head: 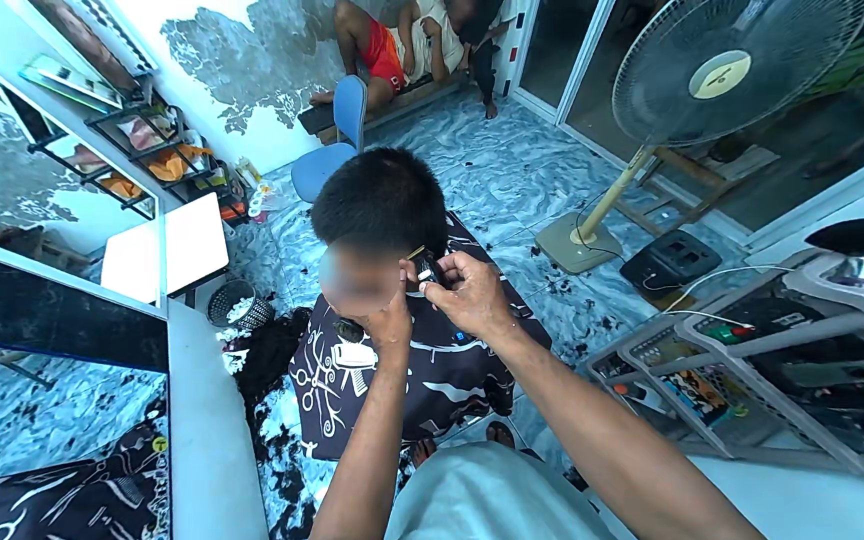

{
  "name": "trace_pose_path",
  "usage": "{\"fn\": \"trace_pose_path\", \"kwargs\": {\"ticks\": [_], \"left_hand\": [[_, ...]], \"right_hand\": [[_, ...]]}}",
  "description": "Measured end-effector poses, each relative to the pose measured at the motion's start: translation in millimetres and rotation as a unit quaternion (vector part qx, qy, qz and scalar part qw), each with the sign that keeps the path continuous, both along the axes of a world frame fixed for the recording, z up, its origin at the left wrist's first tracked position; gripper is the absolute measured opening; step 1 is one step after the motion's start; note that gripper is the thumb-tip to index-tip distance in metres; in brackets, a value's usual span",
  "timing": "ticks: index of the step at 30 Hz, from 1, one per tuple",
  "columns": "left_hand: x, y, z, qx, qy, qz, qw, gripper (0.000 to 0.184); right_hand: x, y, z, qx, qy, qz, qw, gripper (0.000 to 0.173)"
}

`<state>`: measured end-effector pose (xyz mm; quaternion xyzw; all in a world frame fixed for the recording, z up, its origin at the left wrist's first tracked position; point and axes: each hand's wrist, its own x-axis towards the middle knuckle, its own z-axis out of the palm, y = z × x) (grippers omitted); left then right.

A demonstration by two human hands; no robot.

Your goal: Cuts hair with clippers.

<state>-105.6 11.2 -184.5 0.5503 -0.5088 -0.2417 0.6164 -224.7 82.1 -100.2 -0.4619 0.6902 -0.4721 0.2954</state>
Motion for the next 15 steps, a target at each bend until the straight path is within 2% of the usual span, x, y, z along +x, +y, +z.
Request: {"fn": "trace_pose_path", "kwargs": {"ticks": [5, 7, 8, 10, 11, 13, 15], "left_hand": [[0, -1, 1, -0.004, -0.003, 0.001, 1.0, 0.125], [0, 0, 3, -0.013, -0.014, -0.004, 1.0, 0.124], [1, 2, 4, -0.018, -0.024, -0.007, 1.0, 0.122], [3, 4, 7, -0.036, -0.042, -0.018, 0.998, 0.118], [3, 5, 9, -0.051, -0.043, -0.025, 0.997, 0.116], [1, 8, 15, -0.075, -0.038, -0.043, 0.995, 0.115], [-3, 12, 26, -0.081, -0.027, -0.066, 0.994, 0.119]], "right_hand": [[-2, 8, -8, -0.023, -0.013, 0.004, 1.0, 0.032], [-10, 24, -16, -0.025, -0.145, -0.014, 0.989, 0.031], [-14, 35, -18, -0.018, -0.255, -0.029, 0.966, 0.028], [-22, 55, -18, 0.019, -0.46, -0.058, 0.886, 0.023], [-26, 62, -20, 0.04, -0.526, -0.06, 0.847, 0.028], [-29, 73, -25, 0.069, -0.573, -0.052, 0.815, 0.04], [-28, 76, -27, 0.073, -0.56, -0.043, 0.824, 0.042]]}}
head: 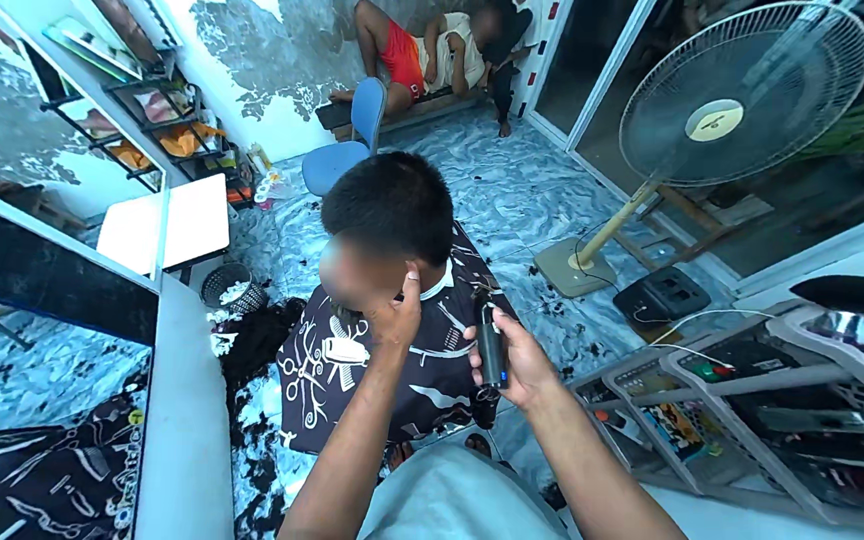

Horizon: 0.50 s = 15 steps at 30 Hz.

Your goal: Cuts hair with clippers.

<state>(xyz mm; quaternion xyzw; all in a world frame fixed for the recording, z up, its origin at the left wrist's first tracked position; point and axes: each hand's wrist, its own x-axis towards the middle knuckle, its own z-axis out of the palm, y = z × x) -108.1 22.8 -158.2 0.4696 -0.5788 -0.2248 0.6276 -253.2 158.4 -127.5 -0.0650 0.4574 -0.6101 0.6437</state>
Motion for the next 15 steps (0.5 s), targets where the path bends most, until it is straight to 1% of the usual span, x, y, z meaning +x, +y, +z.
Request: {"fn": "trace_pose_path", "kwargs": {"ticks": [3, 5, 7, 9, 11, 15], "left_hand": [[-6, -1, 14, -0.007, 0.018, -0.005, 1.0, 0.127], [-7, -6, 19, 0.001, 0.016, 0.011, 1.0, 0.125], [-4, -9, 19, 0.019, 0.01, 0.024, 0.999, 0.123], [3, -9, 17, 0.039, 0.027, 0.01, 0.999, 0.125], [10, -7, 13, 0.055, 0.04, -0.007, 0.998, 0.128], [20, -10, -3, 0.077, 0.039, -0.01, 0.996, 0.131]], "right_hand": [[5, -5, 8, -0.014, 0.057, 0.01, 0.998, 0.032], [7, -11, 17, -0.03, 0.088, 0.009, 0.996, 0.027], [8, -19, 24, -0.05, 0.115, -0.001, 0.992, 0.027], [8, -28, 30, -0.07, 0.142, -0.002, 0.987, 0.027], [12, -34, 40, -0.073, 0.139, 0.027, 0.987, 0.026], [32, -51, 53, -0.039, 0.078, 0.125, 0.988, 0.021]]}}
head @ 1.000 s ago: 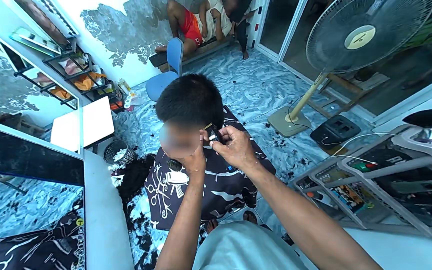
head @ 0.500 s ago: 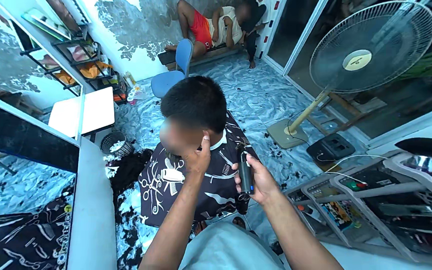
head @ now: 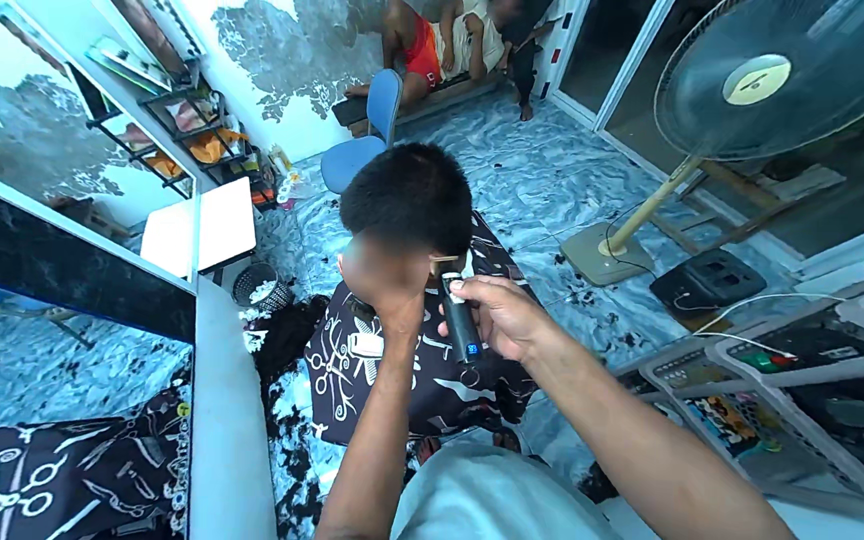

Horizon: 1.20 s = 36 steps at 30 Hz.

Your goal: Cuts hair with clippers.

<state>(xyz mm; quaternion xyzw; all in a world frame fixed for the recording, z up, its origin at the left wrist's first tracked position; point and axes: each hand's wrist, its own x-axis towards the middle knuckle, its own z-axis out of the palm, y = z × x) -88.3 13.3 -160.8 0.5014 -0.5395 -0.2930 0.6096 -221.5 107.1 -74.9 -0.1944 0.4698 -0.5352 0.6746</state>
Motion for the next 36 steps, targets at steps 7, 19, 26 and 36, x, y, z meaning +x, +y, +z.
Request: {"fn": "trace_pose_path", "kwargs": {"ticks": [7, 19, 26, 36], "left_hand": [[-1, -12, -26, -0.039, -0.003, 0.05, 0.998, 0.121], [-8, -16, -38, -0.061, -0.011, 0.078, 0.995, 0.118], [-8, -18, -44, -0.085, -0.014, 0.08, 0.993, 0.112], [-10, -15, -35, -0.08, -0.027, 0.095, 0.992, 0.112]], "right_hand": [[23, -25, 0, 0.039, -0.035, 0.031, 0.998, 0.024], [22, -29, -4, 0.025, -0.014, 0.002, 1.0, 0.026], [22, -30, -7, 0.011, -0.012, 0.002, 1.0, 0.025], [18, -30, -7, 0.014, -0.033, 0.002, 0.999, 0.025]]}}
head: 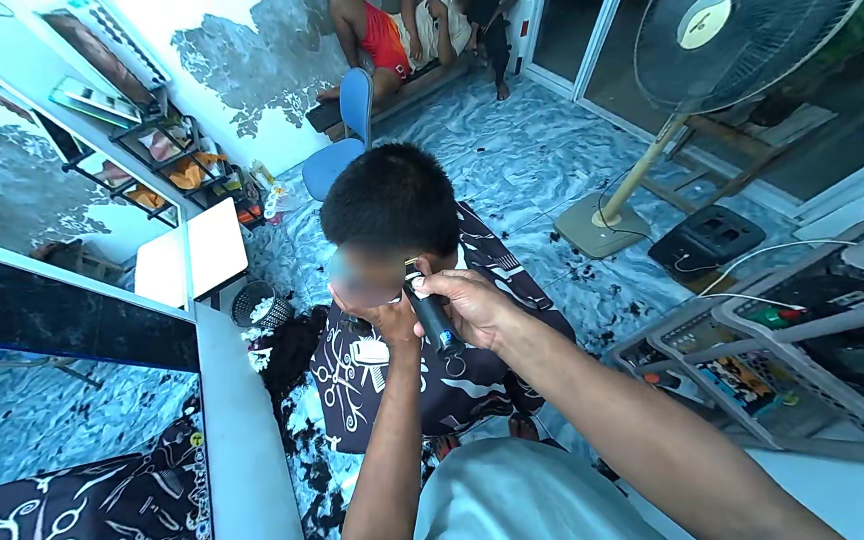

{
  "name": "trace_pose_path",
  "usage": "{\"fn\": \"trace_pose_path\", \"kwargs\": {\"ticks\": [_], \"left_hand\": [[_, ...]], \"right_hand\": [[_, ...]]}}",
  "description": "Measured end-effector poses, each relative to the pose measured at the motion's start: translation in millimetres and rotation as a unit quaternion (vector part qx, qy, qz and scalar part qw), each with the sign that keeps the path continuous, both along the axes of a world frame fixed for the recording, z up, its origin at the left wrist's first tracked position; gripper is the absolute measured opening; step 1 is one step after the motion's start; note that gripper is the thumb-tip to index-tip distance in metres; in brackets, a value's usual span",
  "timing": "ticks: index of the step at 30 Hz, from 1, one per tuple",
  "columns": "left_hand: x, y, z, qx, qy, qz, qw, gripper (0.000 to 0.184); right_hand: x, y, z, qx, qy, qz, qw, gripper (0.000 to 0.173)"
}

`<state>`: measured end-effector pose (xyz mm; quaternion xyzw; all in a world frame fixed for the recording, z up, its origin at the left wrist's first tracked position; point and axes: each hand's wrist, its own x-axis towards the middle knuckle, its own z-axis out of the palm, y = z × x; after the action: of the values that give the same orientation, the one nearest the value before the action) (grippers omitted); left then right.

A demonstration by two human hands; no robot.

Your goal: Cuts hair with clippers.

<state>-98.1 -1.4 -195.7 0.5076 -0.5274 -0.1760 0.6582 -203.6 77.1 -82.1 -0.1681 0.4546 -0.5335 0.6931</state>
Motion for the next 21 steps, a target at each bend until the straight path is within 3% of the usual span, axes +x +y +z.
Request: {"fn": "trace_pose_path", "kwargs": {"ticks": [10, 18, 21], "left_hand": [[1, 3, 3, 0.008, -0.012, 0.016, 1.0, 0.123], [-1, 1, 5, 0.0, -0.013, 0.017, 1.0, 0.121], [4, 2, 4, -0.007, -0.018, -0.003, 1.0, 0.12]], "right_hand": [[-4, 0, 1, -0.004, -0.024, 0.007, 1.0, 0.024], [-5, -1, 2, -0.006, -0.037, 0.005, 0.999, 0.025], [-10, 11, 0, -0.033, -0.008, 0.045, 0.998, 0.025]]}}
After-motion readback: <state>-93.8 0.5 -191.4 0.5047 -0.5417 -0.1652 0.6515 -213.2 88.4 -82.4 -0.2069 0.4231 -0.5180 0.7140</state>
